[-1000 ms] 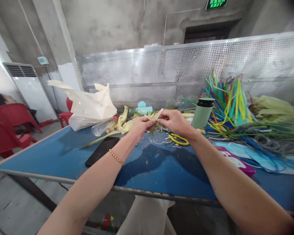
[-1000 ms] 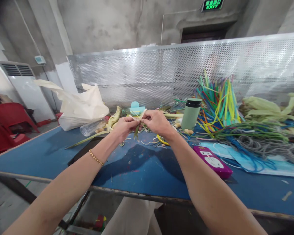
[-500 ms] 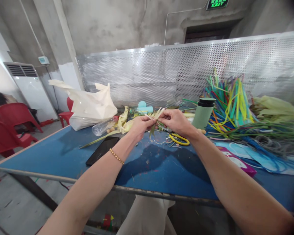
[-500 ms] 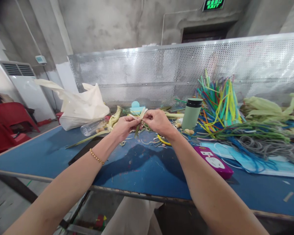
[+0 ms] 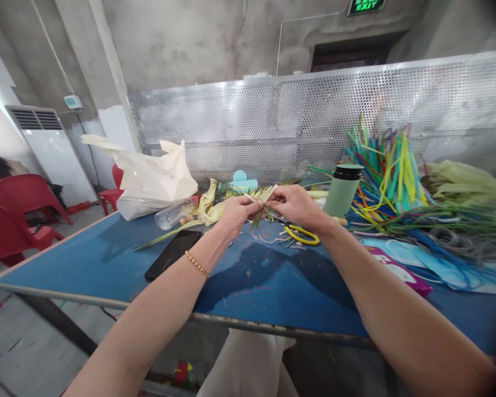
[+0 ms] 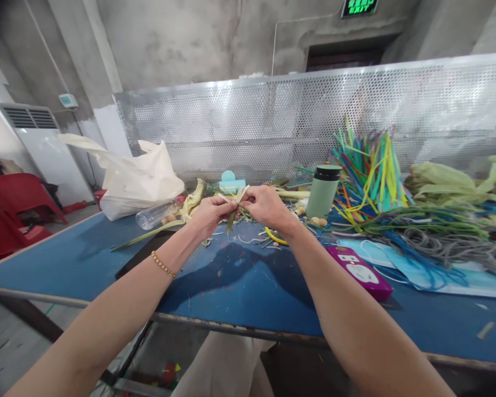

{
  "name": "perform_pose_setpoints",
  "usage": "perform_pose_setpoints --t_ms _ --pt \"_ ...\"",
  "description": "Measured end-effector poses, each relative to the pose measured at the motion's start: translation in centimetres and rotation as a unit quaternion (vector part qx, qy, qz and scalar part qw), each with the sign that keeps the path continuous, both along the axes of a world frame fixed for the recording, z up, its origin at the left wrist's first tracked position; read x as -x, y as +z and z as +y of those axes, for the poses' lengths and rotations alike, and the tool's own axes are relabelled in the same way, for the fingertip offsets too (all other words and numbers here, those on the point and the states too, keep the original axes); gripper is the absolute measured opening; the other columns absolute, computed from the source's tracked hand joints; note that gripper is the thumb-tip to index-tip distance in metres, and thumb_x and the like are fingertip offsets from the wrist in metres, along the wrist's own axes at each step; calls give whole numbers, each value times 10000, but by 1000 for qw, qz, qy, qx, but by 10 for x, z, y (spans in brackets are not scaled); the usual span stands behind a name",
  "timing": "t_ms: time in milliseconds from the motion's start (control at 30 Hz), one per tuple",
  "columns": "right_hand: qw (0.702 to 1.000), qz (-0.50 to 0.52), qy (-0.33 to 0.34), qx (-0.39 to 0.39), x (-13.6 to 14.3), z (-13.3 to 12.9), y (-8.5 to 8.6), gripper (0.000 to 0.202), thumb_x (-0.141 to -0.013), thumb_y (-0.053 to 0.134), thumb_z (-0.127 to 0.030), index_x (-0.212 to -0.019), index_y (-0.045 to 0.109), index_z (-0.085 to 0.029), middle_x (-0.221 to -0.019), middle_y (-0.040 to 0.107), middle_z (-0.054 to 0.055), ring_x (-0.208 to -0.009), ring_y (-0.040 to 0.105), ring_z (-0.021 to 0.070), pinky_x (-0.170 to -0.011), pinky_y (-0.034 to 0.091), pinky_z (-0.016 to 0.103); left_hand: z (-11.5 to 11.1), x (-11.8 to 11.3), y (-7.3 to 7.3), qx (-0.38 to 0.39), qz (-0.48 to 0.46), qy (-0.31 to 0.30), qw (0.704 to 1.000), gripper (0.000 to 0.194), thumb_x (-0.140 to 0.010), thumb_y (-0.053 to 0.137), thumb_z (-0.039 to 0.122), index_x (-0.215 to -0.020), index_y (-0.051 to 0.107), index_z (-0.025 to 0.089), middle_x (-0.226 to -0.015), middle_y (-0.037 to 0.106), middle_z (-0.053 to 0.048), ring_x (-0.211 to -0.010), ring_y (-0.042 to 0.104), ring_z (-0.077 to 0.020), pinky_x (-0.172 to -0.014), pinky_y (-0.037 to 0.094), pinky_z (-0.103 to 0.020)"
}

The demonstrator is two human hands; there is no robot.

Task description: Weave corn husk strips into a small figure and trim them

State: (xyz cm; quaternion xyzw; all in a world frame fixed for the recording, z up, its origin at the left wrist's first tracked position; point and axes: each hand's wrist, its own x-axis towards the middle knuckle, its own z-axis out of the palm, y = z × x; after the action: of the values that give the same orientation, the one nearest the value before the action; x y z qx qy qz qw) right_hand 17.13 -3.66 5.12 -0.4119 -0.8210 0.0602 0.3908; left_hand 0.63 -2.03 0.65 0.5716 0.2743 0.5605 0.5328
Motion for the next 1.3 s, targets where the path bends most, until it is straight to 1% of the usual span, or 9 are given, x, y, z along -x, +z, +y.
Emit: perform_pose_setpoints --t_ms 233,367,467,633,733,900,1033,1200,1300 --pt "999 -11 -36 -1 0 -3 1 174 -784 620 -242 -639 651 -152 -560 635 20 -540 538 130 -558 358 258 0 0 1 -5 -17 15 1000 204 -597 813 237 -683 687 101 -613 640 -24 -559 586 -113 -569 407 -249" --pt "999 25 -16 34 -5 -2 3 268 -822 601 -318 -612 638 -156 -532 620 24 -508 508 124 -526 351 260 -1 1 2 -14 -15 10 1000 179 -625 784 236 -686 686 100 -640 648 -34 -575 603 -121 -585 409 -256" --pt "996 82 11 32 -9 -1 5 309 -855 576 -380 -666 662 -151 -581 632 34 -539 510 126 -535 364 263 0 1 1 -16 -12 7 1000 169 -640 773 240 -687 683 106 -647 651 -37 -588 606 -126 -598 411 -262" --pt "991 102 71 47 -5 2 2 292 -769 689 -433 -711 688 -147 -640 644 32 -593 540 133 -570 407 266 -1 0 0 -33 19 5 999 176 -672 757 259 -638 669 110 -608 631 -34 -553 534 -94 -569 372 -251" --pt "991 108 60 47 -2 3 -2 296 -769 688 -423 -662 671 -148 -587 617 22 -564 529 131 -545 393 266 -3 0 1 -30 29 2 999 180 -664 759 260 -614 661 117 -602 623 -30 -556 524 -95 -576 382 -256" --pt "984 157 63 47 2 3 -4 282 -747 706 -411 -636 634 -162 -608 615 12 -560 545 132 -542 404 266 -5 3 5 -92 79 2 993 253 -705 746 319 -581 669 113 -591 622 -46 -590 539 -108 -630 413 -271" --pt "977 191 70 60 5 0 -3 295 -737 722 -428 -649 631 -161 -598 598 4 -547 535 125 -542 399 262 -4 5 7 -99 82 -15 992 285 -699 767 352 -583 670 110 -602 621 -48 -595 535 -107 -650 427 -275" --pt "983 158 59 67 0 -1 -1 368 -813 653 -479 -644 640 -152 -548 570 5 -523 498 113 -522 360 255 -2 4 3 -74 38 -36 996 257 -691 768 327 -597 662 112 -620 612 -38 -586 526 -103 -627 421 -271" --pt "984 137 81 84 -1 -1 -1 326 -760 713 -459 -679 670 -146 -576 598 12 -546 512 119 -530 375 255 -2 3 3 -56 36 -19 998 218 -697 756 289 -609 665 111 -608 612 -35 -567 518 -100 -611 409 -267"
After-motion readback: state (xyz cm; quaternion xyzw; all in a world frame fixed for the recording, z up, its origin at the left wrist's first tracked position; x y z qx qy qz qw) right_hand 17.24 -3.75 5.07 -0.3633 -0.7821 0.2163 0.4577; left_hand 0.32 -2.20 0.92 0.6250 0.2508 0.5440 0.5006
